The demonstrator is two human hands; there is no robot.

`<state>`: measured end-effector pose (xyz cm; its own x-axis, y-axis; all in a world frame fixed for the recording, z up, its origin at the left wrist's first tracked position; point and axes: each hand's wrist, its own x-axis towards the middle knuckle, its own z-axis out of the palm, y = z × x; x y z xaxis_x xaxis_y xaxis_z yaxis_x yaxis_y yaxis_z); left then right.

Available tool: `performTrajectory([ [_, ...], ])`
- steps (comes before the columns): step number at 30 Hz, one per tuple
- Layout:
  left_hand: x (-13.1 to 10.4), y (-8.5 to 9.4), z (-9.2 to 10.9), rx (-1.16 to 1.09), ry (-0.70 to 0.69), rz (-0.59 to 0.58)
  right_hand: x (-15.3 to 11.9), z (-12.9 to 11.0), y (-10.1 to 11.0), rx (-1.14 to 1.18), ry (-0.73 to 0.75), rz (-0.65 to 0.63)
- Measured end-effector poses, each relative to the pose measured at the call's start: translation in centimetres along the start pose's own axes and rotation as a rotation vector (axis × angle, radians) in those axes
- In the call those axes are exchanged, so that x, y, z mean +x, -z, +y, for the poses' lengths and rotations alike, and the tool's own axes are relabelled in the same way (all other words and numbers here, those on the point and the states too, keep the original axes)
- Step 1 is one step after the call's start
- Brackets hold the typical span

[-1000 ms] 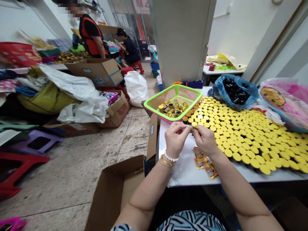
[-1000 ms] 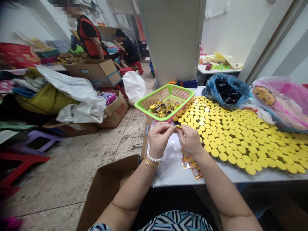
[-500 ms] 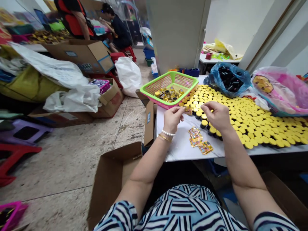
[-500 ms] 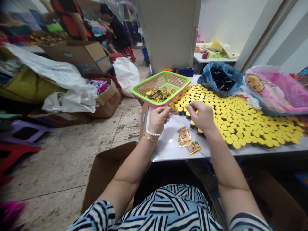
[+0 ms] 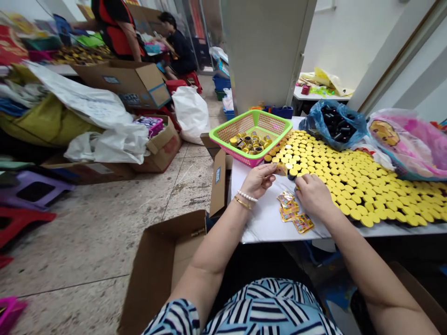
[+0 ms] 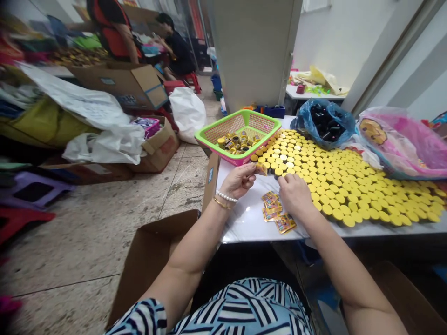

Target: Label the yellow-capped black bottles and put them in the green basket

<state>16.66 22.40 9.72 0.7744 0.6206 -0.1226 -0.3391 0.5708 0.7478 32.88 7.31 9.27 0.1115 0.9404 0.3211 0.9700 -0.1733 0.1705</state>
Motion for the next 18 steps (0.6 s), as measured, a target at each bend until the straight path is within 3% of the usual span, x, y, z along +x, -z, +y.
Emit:
performTrajectory([
  [4,0.3,0.4,0.1,-0.054,0.001,-0.003,0.4,0.7,0.3,0.259,-0.05,0.068],
  [8,0.3,0.4,0.1,-0.036,-0.02,0.028,1.2,1.5,1.9,1.027,-0.229,0.28],
  [11,0.2,0.1,0.0,-0.026,-0.003,0.023,2.3,1.3,2.6,1.514,-0.318,0.269],
  [15,0.3,0.0,-0.1,-0.071,0.024,0.009,3.8,0.5,1.9,1.689,-0.376,0.179],
  [18,0.5,0.2,-0.1,-0.129,0.039,-0.007,4.3,0.0,1.3,1.683,-0.425,0.208],
])
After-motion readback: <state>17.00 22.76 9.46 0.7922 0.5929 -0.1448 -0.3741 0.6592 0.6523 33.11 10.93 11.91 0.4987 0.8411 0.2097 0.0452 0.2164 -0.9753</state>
